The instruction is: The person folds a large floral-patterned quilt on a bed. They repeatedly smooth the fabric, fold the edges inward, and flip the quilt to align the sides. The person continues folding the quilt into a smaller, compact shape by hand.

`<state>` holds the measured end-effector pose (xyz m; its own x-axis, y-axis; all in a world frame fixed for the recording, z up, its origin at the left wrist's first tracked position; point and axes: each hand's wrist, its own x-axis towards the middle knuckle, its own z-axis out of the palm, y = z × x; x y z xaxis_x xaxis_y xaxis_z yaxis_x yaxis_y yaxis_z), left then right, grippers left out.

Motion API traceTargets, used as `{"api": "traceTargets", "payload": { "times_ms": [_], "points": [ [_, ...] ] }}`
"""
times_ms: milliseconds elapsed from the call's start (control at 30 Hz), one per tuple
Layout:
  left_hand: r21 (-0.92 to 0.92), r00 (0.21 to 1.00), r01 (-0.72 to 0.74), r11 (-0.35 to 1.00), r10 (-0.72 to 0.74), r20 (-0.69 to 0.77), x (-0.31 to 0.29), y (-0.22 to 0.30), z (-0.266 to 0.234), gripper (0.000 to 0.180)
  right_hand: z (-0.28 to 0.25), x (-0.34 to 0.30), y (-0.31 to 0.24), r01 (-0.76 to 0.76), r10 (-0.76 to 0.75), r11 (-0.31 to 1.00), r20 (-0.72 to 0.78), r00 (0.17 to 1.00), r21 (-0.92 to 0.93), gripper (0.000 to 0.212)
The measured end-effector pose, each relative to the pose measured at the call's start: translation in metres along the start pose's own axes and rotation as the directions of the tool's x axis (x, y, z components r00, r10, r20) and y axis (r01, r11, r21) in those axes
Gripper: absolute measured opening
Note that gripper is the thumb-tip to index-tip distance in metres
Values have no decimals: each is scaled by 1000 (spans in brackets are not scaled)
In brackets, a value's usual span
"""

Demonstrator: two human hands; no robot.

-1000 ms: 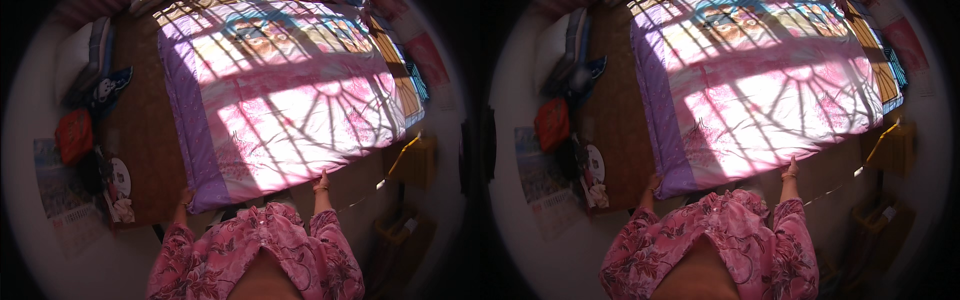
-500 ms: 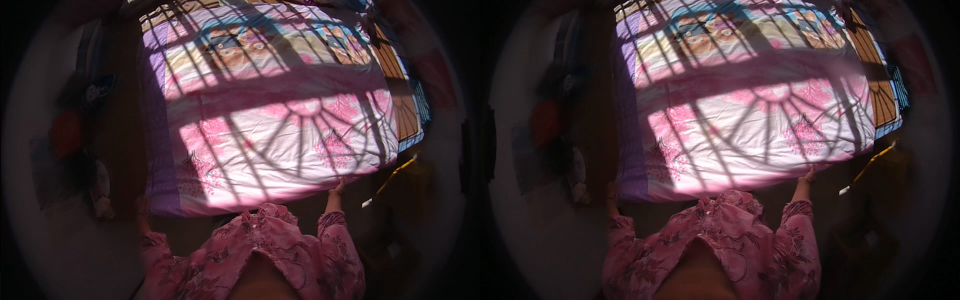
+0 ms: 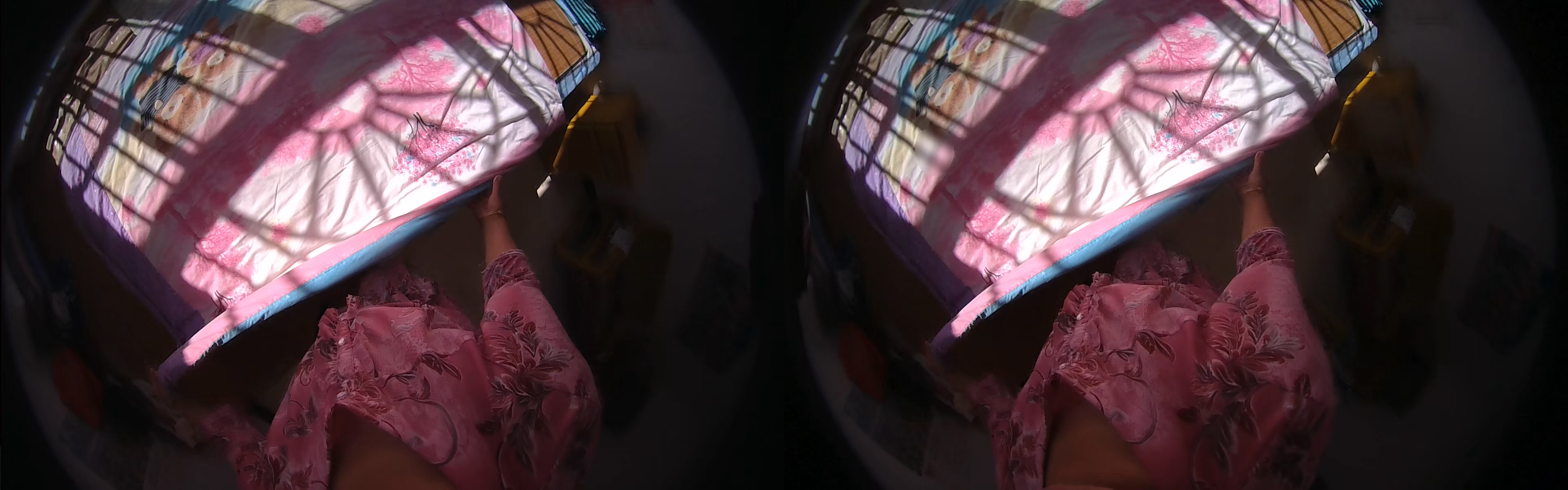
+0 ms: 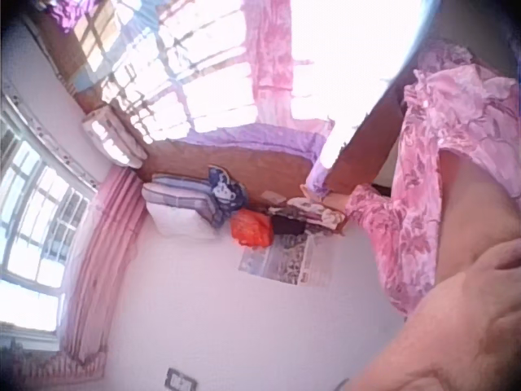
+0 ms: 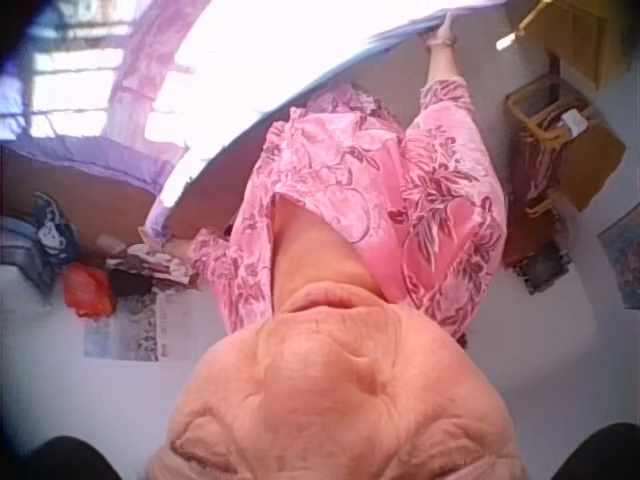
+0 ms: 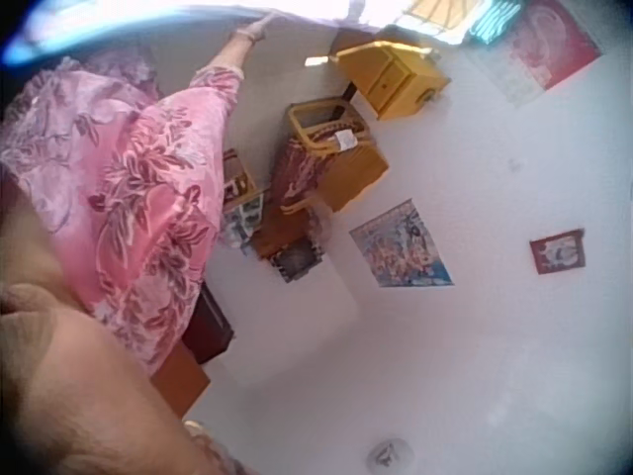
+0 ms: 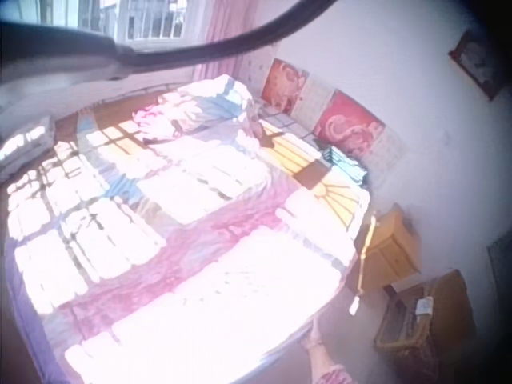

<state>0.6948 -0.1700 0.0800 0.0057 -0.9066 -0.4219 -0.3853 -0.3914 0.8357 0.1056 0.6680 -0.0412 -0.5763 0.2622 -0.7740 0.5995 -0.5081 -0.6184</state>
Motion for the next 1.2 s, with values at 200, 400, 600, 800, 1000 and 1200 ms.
{"api": "traceTargets", "payload": {
  "times_ms": [200,400,600,800,1000,1200],
  "points": [
    [-160,998,-42,986,49,42,49,57,37,34,56,4,-52,227,-434,846,-375,819,-483,72],
    [-294,996,-50,955,68,53,78,98,16,36,256,-57,-121,537,-588,735,4,809,-415,47],
    [-456,976,64,887,41,215,112,112,35,37,475,-8,-146,826,-790,474,267,552,-306,30],
    [-534,796,417,735,-13,605,125,137,11,39,599,-9,-107,853,-820,321,330,468,-412,23],
    [-405,671,495,768,-42,740,96,126,2,38,565,-8,-104,724,-723,497,233,650,-478,30],
    [-151,999,32,988,-33,-6,-24,102,-42,31,403,-75,-161,829,-696,558,519,495,-42,45]
  ]
}}
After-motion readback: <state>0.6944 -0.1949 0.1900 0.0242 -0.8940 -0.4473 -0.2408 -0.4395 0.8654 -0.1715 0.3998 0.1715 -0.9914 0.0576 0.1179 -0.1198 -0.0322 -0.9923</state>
